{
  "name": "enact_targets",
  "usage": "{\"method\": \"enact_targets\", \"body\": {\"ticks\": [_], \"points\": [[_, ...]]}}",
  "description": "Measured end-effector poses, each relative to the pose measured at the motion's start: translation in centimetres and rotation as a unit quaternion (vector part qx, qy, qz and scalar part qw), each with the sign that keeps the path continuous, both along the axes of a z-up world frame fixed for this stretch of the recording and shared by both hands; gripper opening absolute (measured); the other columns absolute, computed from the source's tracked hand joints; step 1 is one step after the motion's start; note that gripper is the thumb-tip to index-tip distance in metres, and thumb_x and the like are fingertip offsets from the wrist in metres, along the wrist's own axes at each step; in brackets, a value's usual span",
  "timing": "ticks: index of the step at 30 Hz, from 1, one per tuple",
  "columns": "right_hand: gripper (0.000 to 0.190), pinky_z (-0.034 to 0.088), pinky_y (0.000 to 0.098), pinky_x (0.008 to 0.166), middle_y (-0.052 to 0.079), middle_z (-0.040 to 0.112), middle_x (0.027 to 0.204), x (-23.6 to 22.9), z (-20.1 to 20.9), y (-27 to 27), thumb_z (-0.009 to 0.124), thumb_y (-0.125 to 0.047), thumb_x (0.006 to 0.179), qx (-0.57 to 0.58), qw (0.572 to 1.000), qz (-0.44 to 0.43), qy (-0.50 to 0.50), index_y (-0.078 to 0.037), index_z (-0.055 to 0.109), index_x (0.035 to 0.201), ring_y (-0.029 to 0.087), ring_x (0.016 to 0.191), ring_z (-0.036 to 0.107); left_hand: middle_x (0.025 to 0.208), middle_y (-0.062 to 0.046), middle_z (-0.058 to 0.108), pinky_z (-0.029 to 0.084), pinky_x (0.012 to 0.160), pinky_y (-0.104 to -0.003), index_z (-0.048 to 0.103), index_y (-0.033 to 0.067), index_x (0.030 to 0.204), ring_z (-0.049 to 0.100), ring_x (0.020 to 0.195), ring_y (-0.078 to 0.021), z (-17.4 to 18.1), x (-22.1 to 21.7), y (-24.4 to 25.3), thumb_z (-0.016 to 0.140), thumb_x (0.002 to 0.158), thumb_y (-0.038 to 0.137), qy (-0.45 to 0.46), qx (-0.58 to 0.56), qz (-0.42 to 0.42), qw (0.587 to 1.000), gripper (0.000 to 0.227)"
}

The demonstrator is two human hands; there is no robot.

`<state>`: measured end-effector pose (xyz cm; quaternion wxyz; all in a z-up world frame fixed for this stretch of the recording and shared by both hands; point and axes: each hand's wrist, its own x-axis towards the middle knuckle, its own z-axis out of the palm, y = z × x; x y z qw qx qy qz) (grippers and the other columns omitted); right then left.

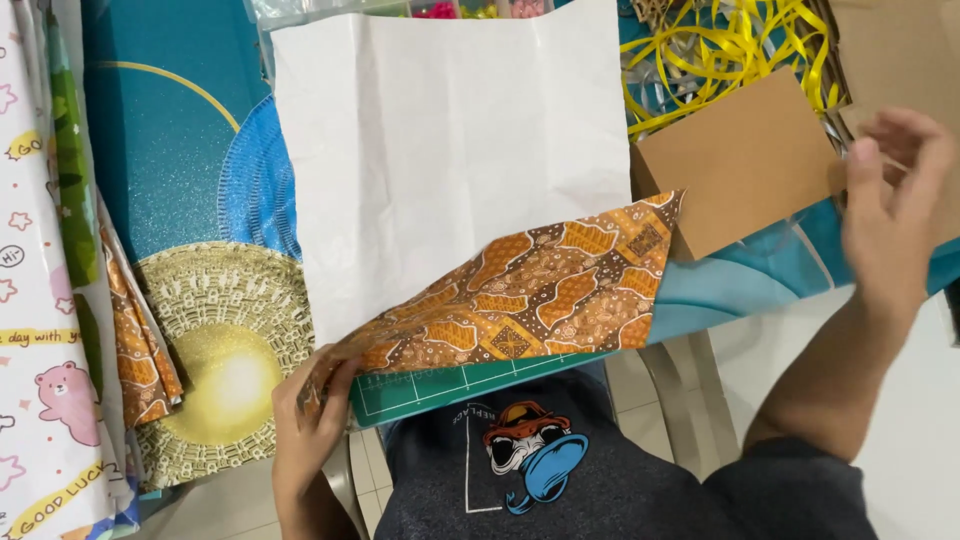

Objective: Wrapping a small cardboard box with patterned paper and securing it with tape

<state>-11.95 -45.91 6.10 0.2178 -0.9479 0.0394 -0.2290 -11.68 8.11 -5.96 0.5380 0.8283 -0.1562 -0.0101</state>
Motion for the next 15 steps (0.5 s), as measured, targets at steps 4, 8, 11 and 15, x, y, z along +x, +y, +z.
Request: {"method": "enact_targets", "body": {"ticks": [4,8,11,15], "points": [[0.044,0.042,0.0433,0.093,0.02,0.052,0.136,4.1,0.6,-3.4,0.048,-0.033,0.118,0.12,0.957,-0.108,0.24,0.001,0.051,0.147,0.029,0.119,0.05,0.129,-0.012,0.073,0.056,0.114,-0.039,0.067,0.0067,0.121,0.067,0.131,-0.0287,2.0,0.4,-0.1,0.058,0.097,0.001,0.093,-0.116,-0.078,0.986,0.026],[0.042,0.043,0.035,0.092,0.009,0.055,0.127,6.3,-1.3,-6.7,0.052,-0.042,0.11,0.223,0.904,-0.11,0.346,-0.01,0.052,0.137,0.02,0.11,0.052,0.12,-0.012,0.077,0.056,0.105,-0.038,0.069,0.0107,0.103,0.073,0.121,-0.0274,4.0,0.0,-0.3,0.064,0.094,0.023,0.071,-0.114,-0.068,0.989,0.016],[0.051,0.042,0.0394,0.093,0.011,0.053,0.131,7.6,-1.1,-7.1,0.048,-0.048,0.108,0.223,0.882,-0.128,0.394,-0.008,0.049,0.141,0.023,0.113,0.052,0.122,-0.011,0.076,0.058,0.101,-0.035,0.067,0.0109,0.104,0.073,0.121,-0.0267,4.2,0.0,-0.3,0.063,0.095,0.029,0.086,-0.1,-0.072,0.989,0.02],[0.05,0.044,0.0386,0.094,0.011,0.053,0.132,8.0,-1.4,-7.3,0.05,-0.045,0.106,0.286,0.858,-0.136,0.405,-0.01,0.046,0.141,0.023,0.114,0.053,0.121,-0.013,0.077,0.058,0.105,-0.038,0.065,0.0095,0.103,0.072,0.124,-0.0291,5.2,0.1,-0.6,0.061,0.098,0.02,0.08,-0.084,-0.081,0.99,0.013]]}}
